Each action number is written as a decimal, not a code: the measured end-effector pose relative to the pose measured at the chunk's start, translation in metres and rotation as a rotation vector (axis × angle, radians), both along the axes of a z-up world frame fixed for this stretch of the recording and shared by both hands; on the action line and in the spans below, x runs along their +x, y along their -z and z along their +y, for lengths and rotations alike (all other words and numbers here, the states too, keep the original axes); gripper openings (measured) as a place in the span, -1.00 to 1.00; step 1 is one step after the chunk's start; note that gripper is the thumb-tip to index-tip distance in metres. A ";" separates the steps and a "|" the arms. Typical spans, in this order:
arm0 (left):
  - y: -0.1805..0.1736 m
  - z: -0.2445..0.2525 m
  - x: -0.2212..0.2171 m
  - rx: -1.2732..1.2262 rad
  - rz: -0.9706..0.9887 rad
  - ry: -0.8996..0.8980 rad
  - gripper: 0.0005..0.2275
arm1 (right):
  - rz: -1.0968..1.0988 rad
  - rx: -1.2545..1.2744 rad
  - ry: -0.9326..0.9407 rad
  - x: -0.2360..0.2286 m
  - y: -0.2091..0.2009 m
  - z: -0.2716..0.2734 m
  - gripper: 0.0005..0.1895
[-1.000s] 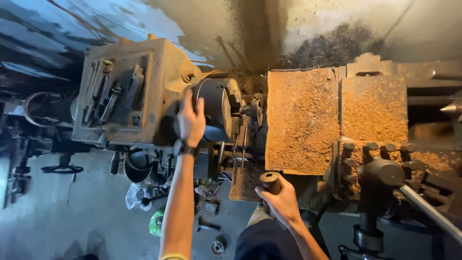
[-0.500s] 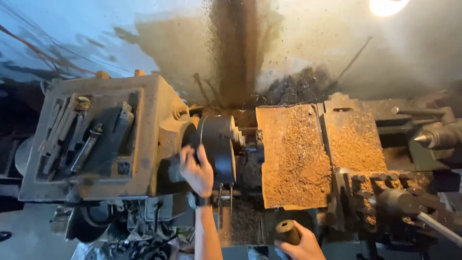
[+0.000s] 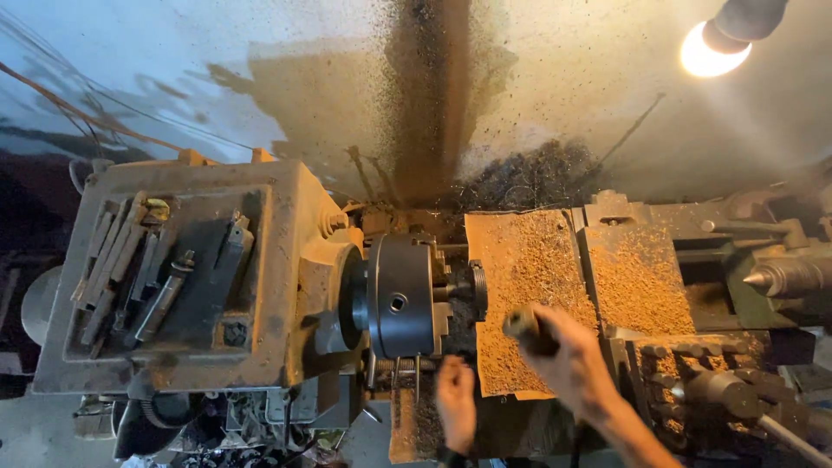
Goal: The person works at a lathe, turning and tightening the chuck by hand and with a chuck key while holding a cylindrical metal workpiece. They rotate the chuck, position the workpiece against the machine, and repeatedly adjust the chuck and workpiece throughout the episode.
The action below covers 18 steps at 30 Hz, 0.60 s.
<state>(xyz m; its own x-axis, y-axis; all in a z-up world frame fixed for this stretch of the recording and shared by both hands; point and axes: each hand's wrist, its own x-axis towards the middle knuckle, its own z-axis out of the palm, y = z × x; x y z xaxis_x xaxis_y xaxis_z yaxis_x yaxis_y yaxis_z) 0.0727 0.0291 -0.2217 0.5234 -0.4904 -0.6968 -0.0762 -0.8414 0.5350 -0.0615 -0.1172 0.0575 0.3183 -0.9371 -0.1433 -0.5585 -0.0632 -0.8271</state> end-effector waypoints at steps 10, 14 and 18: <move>-0.009 -0.117 -0.005 -0.859 0.642 -0.347 -0.27 | 0.527 -0.457 -0.581 0.071 0.017 -0.140 -0.29; -0.005 -0.127 -0.007 -0.818 0.686 -0.349 -0.30 | 0.628 -0.448 -0.686 0.080 0.036 -0.152 -0.29; -0.009 -0.129 -0.006 -0.703 0.723 -0.364 -0.32 | 0.712 -0.446 -0.750 0.082 0.039 -0.160 -0.22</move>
